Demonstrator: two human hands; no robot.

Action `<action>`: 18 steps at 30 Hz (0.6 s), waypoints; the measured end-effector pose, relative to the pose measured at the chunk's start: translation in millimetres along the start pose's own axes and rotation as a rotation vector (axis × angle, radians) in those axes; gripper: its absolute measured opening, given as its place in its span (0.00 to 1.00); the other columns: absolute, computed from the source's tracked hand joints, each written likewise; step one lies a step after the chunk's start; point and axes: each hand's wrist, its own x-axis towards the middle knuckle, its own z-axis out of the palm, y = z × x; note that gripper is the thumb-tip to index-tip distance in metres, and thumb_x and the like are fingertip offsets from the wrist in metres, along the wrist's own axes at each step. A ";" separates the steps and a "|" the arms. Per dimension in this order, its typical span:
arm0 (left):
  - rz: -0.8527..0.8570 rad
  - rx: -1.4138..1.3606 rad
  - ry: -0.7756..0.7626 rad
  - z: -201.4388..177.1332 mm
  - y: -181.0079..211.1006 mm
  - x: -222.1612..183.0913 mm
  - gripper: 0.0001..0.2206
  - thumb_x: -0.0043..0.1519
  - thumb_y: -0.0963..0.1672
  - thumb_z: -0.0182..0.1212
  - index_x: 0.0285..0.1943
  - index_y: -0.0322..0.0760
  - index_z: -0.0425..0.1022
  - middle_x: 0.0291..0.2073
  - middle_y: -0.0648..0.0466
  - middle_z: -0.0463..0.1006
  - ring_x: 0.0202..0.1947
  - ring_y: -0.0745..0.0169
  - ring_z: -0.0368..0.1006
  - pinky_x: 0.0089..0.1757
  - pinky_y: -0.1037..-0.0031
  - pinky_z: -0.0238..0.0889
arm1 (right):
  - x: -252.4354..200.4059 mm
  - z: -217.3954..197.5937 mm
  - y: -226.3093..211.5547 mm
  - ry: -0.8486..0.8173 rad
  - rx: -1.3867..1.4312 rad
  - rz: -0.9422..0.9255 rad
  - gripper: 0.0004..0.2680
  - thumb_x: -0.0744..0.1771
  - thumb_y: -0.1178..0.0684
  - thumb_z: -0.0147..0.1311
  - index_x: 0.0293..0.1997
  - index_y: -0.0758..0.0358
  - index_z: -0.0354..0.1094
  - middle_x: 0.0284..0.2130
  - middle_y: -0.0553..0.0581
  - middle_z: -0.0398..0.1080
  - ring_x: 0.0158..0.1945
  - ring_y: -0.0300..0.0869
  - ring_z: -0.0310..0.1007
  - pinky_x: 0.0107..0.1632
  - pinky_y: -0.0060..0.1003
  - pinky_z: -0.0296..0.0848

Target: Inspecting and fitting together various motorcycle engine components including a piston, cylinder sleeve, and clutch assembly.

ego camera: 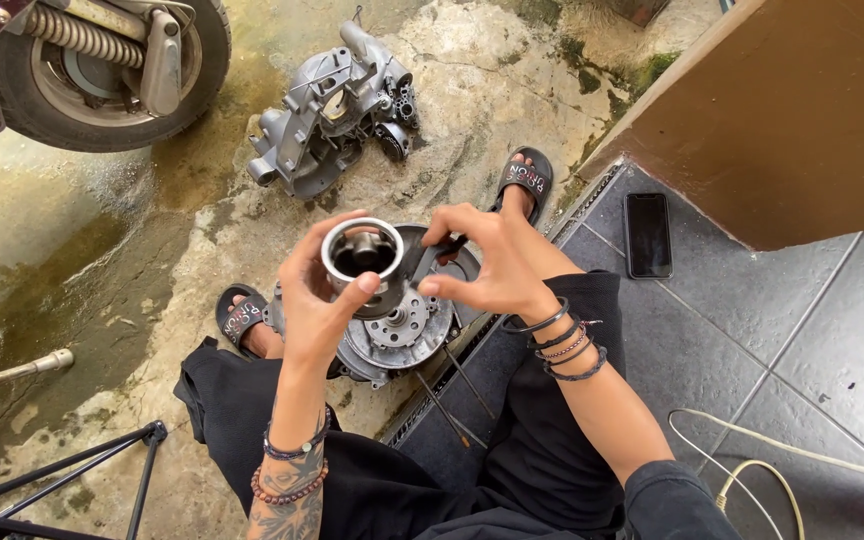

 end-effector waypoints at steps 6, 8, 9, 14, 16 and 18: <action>-0.017 -0.022 0.097 5.9 -11.8 -0.8 0.32 0.63 0.59 0.57 0.65 0.34 0.68 0.50 0.41 0.77 0.53 0.52 0.70 0.55 0.58 0.67 | 3.5 22.9 -26.0 -0.023 0.223 0.050 0.17 0.61 0.36 0.68 0.31 0.56 0.64 0.17 0.51 0.65 0.24 0.41 0.64 0.37 0.37 0.66; -0.011 -0.007 0.112 3.4 -12.7 0.4 0.32 0.63 0.60 0.57 0.66 0.36 0.68 0.50 0.44 0.77 0.53 0.58 0.70 0.54 0.63 0.67 | 5.6 22.0 -28.0 -0.028 0.209 0.039 0.17 0.62 0.38 0.68 0.31 0.58 0.64 0.17 0.53 0.65 0.22 0.43 0.65 0.35 0.37 0.65; -0.005 0.008 0.127 1.8 -13.0 0.7 0.32 0.62 0.60 0.57 0.66 0.37 0.68 0.50 0.46 0.78 0.53 0.63 0.70 0.54 0.67 0.67 | 6.6 21.9 -29.2 -0.034 0.195 0.029 0.16 0.62 0.40 0.68 0.30 0.60 0.64 0.16 0.55 0.66 0.21 0.45 0.65 0.32 0.38 0.65; -0.081 0.033 0.033 -1.0 -25.0 -2.2 0.32 0.66 0.60 0.48 0.72 0.40 0.59 0.51 0.42 0.76 0.55 0.54 0.69 0.55 0.57 0.66 | 0.5 29.8 -4.9 0.137 0.370 0.090 0.11 0.65 0.49 0.66 0.38 0.63 0.68 0.25 0.54 0.69 0.30 0.39 0.71 0.38 0.35 0.74; -0.113 0.034 0.007 4.8 -23.9 -2.1 0.31 0.69 0.59 0.41 0.75 0.41 0.53 0.53 0.41 0.74 0.57 0.53 0.67 0.57 0.54 0.63 | 2.2 32.5 -6.7 0.190 0.468 0.116 0.07 0.66 0.57 0.64 0.42 0.65 0.68 0.30 0.54 0.71 0.35 0.37 0.73 0.41 0.34 0.77; -0.246 0.098 0.038 18.1 -13.1 -0.9 0.45 0.60 0.67 0.38 0.77 0.40 0.41 0.72 0.26 0.43 0.71 0.17 0.38 0.62 0.25 0.34 | 6.4 31.5 -21.8 0.273 0.381 0.036 0.06 0.65 0.57 0.66 0.40 0.67 0.72 0.33 0.58 0.72 0.37 0.40 0.75 0.42 0.35 0.78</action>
